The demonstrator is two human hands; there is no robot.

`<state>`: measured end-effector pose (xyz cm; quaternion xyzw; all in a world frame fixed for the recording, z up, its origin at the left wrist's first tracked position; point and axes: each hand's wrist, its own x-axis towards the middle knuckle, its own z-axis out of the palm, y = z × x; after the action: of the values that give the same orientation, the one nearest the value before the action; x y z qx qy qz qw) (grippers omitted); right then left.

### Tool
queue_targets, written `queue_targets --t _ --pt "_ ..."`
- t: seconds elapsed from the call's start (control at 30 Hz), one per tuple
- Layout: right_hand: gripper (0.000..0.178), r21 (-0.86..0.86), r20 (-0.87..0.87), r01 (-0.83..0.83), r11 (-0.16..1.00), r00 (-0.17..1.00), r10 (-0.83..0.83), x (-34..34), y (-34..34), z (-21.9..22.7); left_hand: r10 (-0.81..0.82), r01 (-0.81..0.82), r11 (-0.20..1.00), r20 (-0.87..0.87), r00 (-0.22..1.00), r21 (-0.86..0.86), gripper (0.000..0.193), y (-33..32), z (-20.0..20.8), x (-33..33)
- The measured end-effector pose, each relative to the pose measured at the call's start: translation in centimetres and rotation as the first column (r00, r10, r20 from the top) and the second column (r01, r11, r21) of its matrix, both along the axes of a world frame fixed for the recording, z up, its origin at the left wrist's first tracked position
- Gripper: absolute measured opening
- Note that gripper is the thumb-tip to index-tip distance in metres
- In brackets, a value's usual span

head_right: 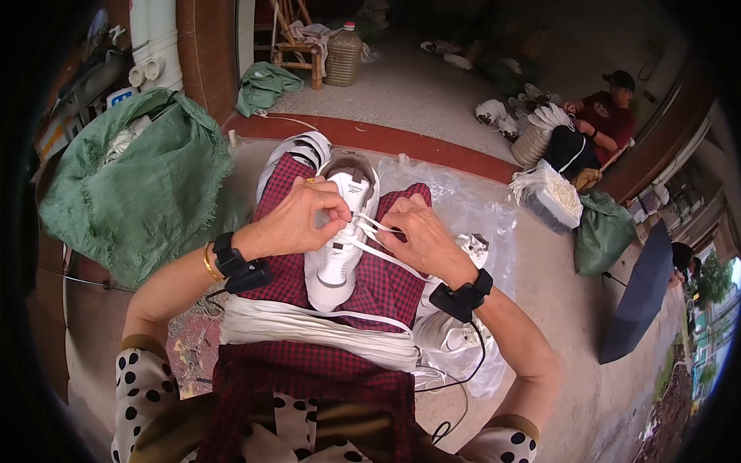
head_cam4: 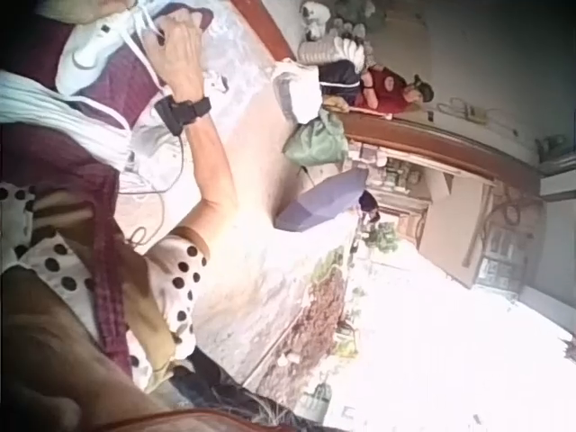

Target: The recorder is lacing white sneakers while sitting in an assembly area.

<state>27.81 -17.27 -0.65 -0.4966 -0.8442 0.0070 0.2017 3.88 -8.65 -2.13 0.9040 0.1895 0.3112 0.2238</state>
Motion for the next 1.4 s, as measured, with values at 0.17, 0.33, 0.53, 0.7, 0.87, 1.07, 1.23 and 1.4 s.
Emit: queue_targets --t 0.17,0.33,0.53,0.7,0.87,1.07,1.23,1.4 --pt "0.033 -0.242 -0.357 -0.036 0.97 0.932 -0.054 1.2 1.0 -0.2 0.026 -0.024 0.999 -0.072 0.997 0.029 0.009 -0.1 -0.7 0.6" --pt "0.032 -0.405 -0.535 0.081 0.911 0.787 -0.307 3.3 3.0 1.0 0.003 0.02 0.987 -0.142 0.99 0.16 0.015 -1.0 0.4 2.4" --pt "0.018 -0.125 -0.388 0.176 0.977 0.897 -0.211 2.7 1.3 1.4 -0.122 0.124 0.992 -0.111 0.986 0.009 0.018 1.5 -0.1 2.3" --pt "0.013 -0.223 -0.495 0.027 0.974 0.858 -0.137 1.0 0.4 1.1 -0.198 0.109 0.909 -0.186 0.963 -0.403 0.025 1.0 3.0 0.6" --pt "0.014 -0.152 -0.48 -0.155 0.976 0.875 0.064 -1.8 2.5 1.5 -0.173 0.185 0.887 0.066 0.983 -0.422 0.035 1.3 4.7 -1.2" --pt "0.02 -0.32 -0.24 -0.295 0.9 0.945 0.224 -2.6 5.7 2.0 -0.063 0.033 0.96 -0.1 0.993 -0.279 0.039 0.1 5.5 -1.9" --pt "0.021 -0.448 -0.188 -0.269 0.853 0.961 0.204 -2.6 6.2 2.6 -0.164 0.161 0.981 0.022 0.986 0.11 0.038 0.6 4.3 -2.4" --pt "0.023 -0.491 -0.192 -0.219 0.843 0.971 0.141 -3.1 5.3 3.3 -0.195 0.189 0.97 0.025 0.981 0.152 0.035 0.6 4.2 -2.4"
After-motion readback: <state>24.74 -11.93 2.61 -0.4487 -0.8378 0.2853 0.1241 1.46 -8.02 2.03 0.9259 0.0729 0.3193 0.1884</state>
